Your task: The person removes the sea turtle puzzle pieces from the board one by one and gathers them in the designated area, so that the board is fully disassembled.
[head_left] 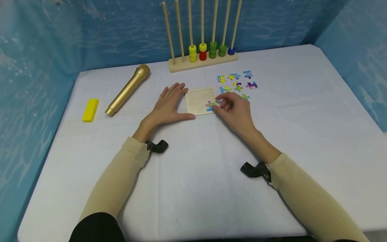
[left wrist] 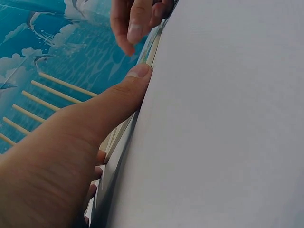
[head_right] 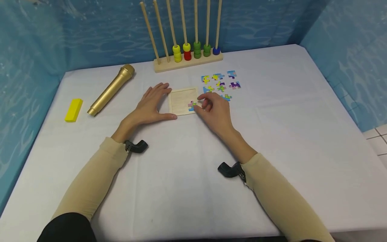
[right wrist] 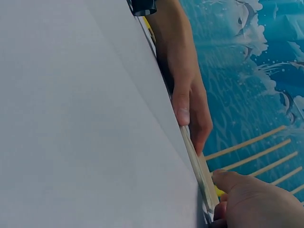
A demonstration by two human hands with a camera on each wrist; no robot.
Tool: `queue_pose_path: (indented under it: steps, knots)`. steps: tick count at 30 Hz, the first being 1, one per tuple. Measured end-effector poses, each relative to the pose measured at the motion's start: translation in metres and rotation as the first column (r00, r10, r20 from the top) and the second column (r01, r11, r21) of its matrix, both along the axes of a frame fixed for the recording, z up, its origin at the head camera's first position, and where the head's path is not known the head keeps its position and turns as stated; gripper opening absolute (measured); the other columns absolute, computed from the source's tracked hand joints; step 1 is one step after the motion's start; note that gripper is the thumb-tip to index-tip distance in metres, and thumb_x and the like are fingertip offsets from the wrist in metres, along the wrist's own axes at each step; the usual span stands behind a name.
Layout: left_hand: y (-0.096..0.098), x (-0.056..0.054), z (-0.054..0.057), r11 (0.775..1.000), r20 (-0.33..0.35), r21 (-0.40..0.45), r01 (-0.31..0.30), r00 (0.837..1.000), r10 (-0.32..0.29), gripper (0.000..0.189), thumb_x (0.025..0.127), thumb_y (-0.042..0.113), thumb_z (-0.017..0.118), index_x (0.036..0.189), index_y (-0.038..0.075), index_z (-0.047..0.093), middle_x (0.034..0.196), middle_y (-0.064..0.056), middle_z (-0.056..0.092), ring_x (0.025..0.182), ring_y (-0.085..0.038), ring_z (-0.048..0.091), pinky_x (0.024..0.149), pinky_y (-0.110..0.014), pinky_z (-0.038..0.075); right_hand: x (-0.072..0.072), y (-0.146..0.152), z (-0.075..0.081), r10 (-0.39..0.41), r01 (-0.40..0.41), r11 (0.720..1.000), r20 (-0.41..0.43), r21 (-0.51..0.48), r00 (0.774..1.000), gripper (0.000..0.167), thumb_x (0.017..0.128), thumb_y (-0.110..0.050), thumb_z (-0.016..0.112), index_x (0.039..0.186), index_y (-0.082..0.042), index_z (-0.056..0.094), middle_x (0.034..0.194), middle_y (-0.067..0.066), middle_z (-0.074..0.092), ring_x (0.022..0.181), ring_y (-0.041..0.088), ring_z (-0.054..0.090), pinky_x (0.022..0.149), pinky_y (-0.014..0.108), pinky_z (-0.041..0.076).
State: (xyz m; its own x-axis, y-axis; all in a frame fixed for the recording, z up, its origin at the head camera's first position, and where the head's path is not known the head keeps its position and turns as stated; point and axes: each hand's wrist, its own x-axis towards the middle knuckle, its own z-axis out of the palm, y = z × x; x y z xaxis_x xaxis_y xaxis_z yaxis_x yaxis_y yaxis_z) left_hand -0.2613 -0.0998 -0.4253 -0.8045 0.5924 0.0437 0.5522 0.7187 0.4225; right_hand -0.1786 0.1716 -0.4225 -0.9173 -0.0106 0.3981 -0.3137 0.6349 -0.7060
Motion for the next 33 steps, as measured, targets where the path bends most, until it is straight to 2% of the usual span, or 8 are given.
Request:
queue_pose_path:
  steps: [5, 12, 19, 22, 28, 33]
  knots:
    - [0.002, -0.001, 0.001, 1.0, -0.001, 0.004, 0.014, 1.0, -0.014, 0.109, 0.082, 0.069, 0.077, 0.165, 0.014, 0.031, 0.177, -0.004, 0.017, 0.166, -0.02, 0.003, 0.134, -0.045, -0.005, -0.001, -0.01, 0.001, -0.022, 0.02, 0.996, 0.029, 0.087, 0.999, 0.037, 0.087, -0.029, 0.09, 0.111, -0.004, 0.077, 0.088, 0.01, 0.061, 0.07, 0.019, 0.053, 0.064, 0.026, 0.038]
    - [0.004, -0.004, 0.008, 1.0, -0.02, 0.015, 0.014, 1.0, -0.013, 0.109, 0.082, 0.069, 0.078, 0.165, 0.013, 0.032, 0.177, -0.005, 0.019, 0.165, -0.021, 0.005, 0.134, -0.046, -0.004, -0.003, -0.012, 0.008, -0.031, 0.027, 0.991, 0.028, 0.132, 0.999, 0.039, 0.085, -0.026, 0.091, 0.109, 0.0, 0.074, 0.091, 0.013, 0.058, 0.072, 0.021, 0.053, 0.067, 0.03, 0.038]
    - [0.001, -0.004, 0.01, 1.0, -0.011, 0.004, 0.008, 1.0, -0.008, 0.11, 0.082, 0.07, 0.077, 0.165, 0.014, 0.032, 0.177, -0.005, 0.018, 0.166, -0.022, 0.005, 0.134, -0.046, -0.005, -0.005, -0.016, 0.015, -0.049, 0.026, 0.988, 0.143, 0.155, 0.989, 0.041, 0.087, -0.03, 0.089, 0.11, -0.001, 0.072, 0.094, 0.012, 0.054, 0.083, 0.024, 0.052, 0.072, 0.032, 0.035]
    - [-0.002, -0.003, 0.011, 1.0, -0.007, 0.001, 0.003, 1.0, -0.003, 0.11, 0.081, 0.07, 0.078, 0.165, 0.015, 0.032, 0.177, -0.004, 0.019, 0.166, -0.022, 0.005, 0.134, -0.046, -0.005, -0.006, -0.019, 0.015, -0.046, 0.021, 0.988, 0.164, 0.151, 0.985, 0.042, 0.088, -0.031, 0.089, 0.112, -0.002, 0.069, 0.097, 0.012, 0.054, 0.087, 0.026, 0.052, 0.074, 0.033, 0.035]
    - [-0.004, -0.001, 0.009, 1.0, 0.0, 0.001, 0.001, 1.0, -0.001, 0.109, 0.081, 0.069, 0.078, 0.165, 0.016, 0.032, 0.177, -0.004, 0.019, 0.166, -0.022, 0.005, 0.134, -0.046, -0.005, -0.004, -0.02, 0.01, -0.011, -0.002, 0.995, 0.128, 0.1, 0.992, 0.043, 0.088, -0.028, 0.088, 0.115, -0.006, 0.062, 0.103, 0.011, 0.063, 0.077, 0.023, 0.052, 0.067, 0.03, 0.038]
    - [-0.007, 0.0, 0.005, 1.0, -0.001, 0.002, -0.004, 1.0, 0.004, 0.11, 0.082, 0.069, 0.077, 0.165, 0.015, 0.031, 0.177, -0.005, 0.018, 0.166, -0.023, 0.005, 0.134, -0.046, -0.005, -0.004, -0.02, 0.005, 0.045, -0.045, 0.999, 0.051, 0.005, 0.998, 0.031, 0.093, -0.021, 0.084, 0.112, -0.007, 0.063, 0.099, 0.008, 0.072, 0.064, 0.02, 0.054, 0.057, 0.023, 0.037]
